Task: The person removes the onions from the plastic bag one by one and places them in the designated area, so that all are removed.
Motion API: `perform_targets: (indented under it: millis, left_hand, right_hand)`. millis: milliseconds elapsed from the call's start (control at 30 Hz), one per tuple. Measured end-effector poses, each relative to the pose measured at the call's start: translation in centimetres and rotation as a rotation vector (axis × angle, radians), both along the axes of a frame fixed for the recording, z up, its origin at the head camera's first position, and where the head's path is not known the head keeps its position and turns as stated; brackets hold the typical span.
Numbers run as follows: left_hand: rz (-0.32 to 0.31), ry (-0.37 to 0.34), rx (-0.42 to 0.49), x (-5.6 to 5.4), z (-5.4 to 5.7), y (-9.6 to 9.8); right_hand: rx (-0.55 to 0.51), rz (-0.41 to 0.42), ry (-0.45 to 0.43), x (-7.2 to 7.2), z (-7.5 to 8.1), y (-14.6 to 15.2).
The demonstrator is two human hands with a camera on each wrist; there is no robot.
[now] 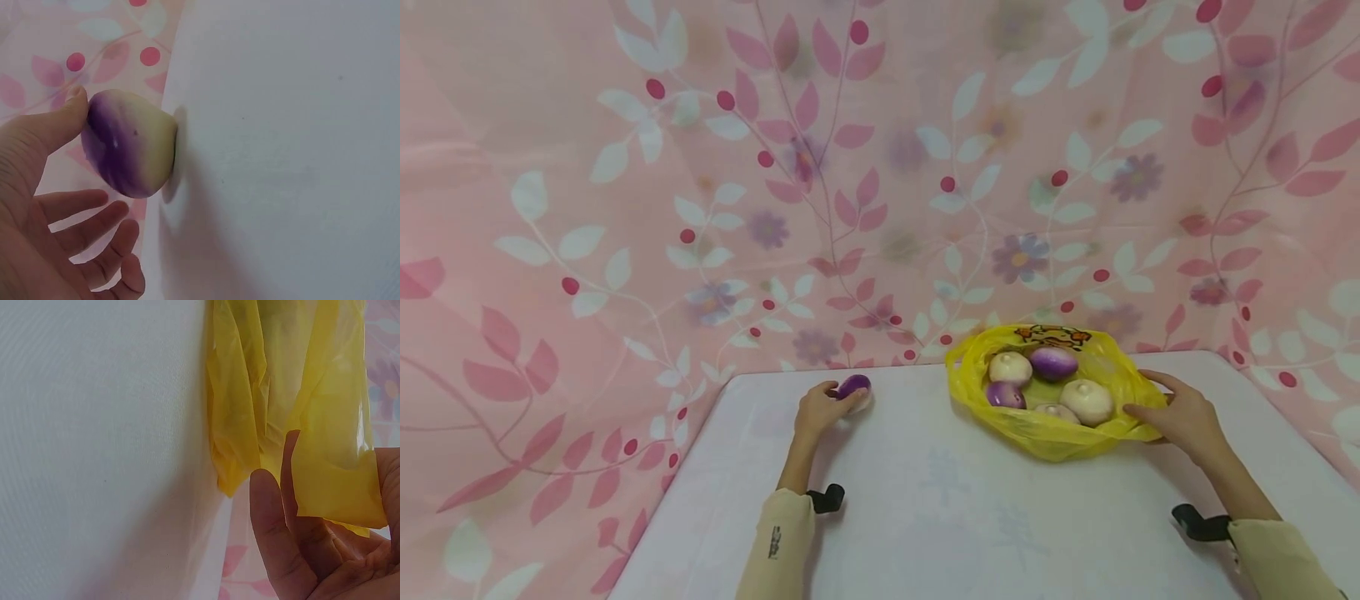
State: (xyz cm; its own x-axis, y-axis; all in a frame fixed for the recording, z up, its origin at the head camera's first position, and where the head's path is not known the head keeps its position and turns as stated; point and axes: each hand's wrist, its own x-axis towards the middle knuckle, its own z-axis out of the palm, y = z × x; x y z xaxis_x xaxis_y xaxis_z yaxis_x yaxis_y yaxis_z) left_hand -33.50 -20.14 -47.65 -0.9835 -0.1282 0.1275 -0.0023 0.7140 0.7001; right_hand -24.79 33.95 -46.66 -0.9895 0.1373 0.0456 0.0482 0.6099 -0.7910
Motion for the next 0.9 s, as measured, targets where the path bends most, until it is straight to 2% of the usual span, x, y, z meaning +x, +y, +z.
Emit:
perform_targets:
  millis: [200,433,800,900]
  left_hand:
    - [0.063,0.095,-0.027,0.3,0.7,-0.1]
    - [0.065,0.188,-0.007,0.4,2.2,1.2]
    - [-0.053,0.247,-0.017,1.1,3.3,6.3]
    - [-0.110,0.258,-0.011,1.2,3.4,8.2]
  right_hand:
    - [0.010,0.002,0.005,0.1,0.0,0.0]
    - [-0.001,0.001,0.012,0.0,0.0,-0.1]
    - [-0.015,-0.011,0.014,0.0,0.2,-0.4]
    - [-0.016,-0.011,0.014,0.0,0.4,-0.4]
